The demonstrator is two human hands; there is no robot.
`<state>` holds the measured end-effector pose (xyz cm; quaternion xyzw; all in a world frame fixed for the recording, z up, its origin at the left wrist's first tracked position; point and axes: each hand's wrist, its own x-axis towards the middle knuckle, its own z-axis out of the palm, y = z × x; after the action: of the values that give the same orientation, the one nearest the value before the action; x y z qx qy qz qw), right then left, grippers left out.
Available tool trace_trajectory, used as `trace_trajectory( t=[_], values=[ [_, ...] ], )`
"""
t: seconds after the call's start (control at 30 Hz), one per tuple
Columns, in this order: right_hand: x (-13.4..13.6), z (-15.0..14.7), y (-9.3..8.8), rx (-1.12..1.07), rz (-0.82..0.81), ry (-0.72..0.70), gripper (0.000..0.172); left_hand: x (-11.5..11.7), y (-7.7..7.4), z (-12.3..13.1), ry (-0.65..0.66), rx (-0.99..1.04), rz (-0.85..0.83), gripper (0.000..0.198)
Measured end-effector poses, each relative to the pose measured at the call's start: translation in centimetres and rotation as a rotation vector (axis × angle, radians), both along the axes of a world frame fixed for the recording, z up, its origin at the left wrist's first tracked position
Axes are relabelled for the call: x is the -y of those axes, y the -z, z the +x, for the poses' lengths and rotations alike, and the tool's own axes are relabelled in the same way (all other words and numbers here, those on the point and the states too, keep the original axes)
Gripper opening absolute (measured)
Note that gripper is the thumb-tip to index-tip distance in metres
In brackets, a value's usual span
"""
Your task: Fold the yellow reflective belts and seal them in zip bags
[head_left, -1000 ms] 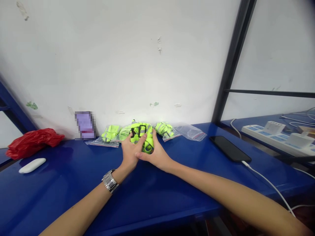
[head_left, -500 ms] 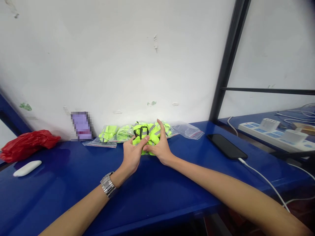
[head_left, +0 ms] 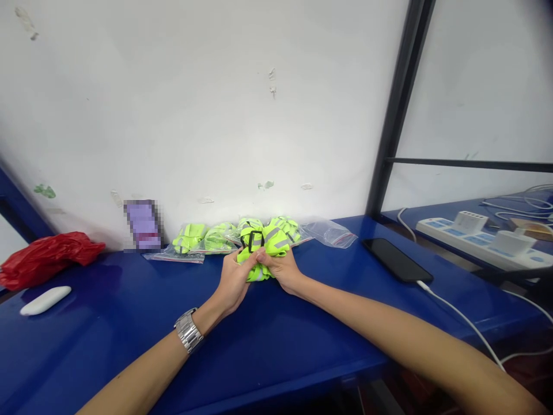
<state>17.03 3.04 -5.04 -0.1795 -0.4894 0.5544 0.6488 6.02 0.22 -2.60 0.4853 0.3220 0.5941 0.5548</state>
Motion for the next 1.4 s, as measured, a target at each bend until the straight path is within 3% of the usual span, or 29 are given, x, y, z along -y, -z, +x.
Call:
trace_trajectory(
  t=[0.17,0.37,0.53,0.67,0.87,1.03,1.2,1.4],
  values=[
    [0.2,0.4,0.1,0.098,-0.004,0.0,0.062,-0.2,0.1,-0.4,0.038,-0.058,0.021,0.043],
    [0.5,0.7,-0.6,0.22,0.014,-0.055,0.068,-0.9,0.9,-1.0,-0.147,-0.15,0.137,0.043],
    [0.2,0.8,-1.1,0.291,0.053,-0.075,0.067,-1.5,0.1,-1.8,-0.187,-0.175,0.154,0.043],
    [-0.3,1.8,-1.3,0.293,0.092,-0.204,0.068,-1.7,-0.8,-2.5,-0.217,-0.128,0.119,0.044],
    [-1.5,4.6,-2.0,0.422,0.087,-0.455,0.1,-1.6,-1.6,-2.7,-0.189,-0.005,0.042,0.042],
    [-1.5,4.1,-1.5,0.398,0.116,-0.279,0.07,-1.8,-0.5,-2.6,-0.177,-0.088,0.08,0.036],
    [-0.9,2.5,-0.4,0.323,0.109,-0.16,0.06,-1.9,0.5,-2.6,-0.156,-0.234,0.179,0.035],
    [-0.9,2.6,-0.2,0.4,0.201,-0.026,0.045,-1.0,-0.3,-2.7,-0.012,-0.329,0.201,0.039]
  ],
)
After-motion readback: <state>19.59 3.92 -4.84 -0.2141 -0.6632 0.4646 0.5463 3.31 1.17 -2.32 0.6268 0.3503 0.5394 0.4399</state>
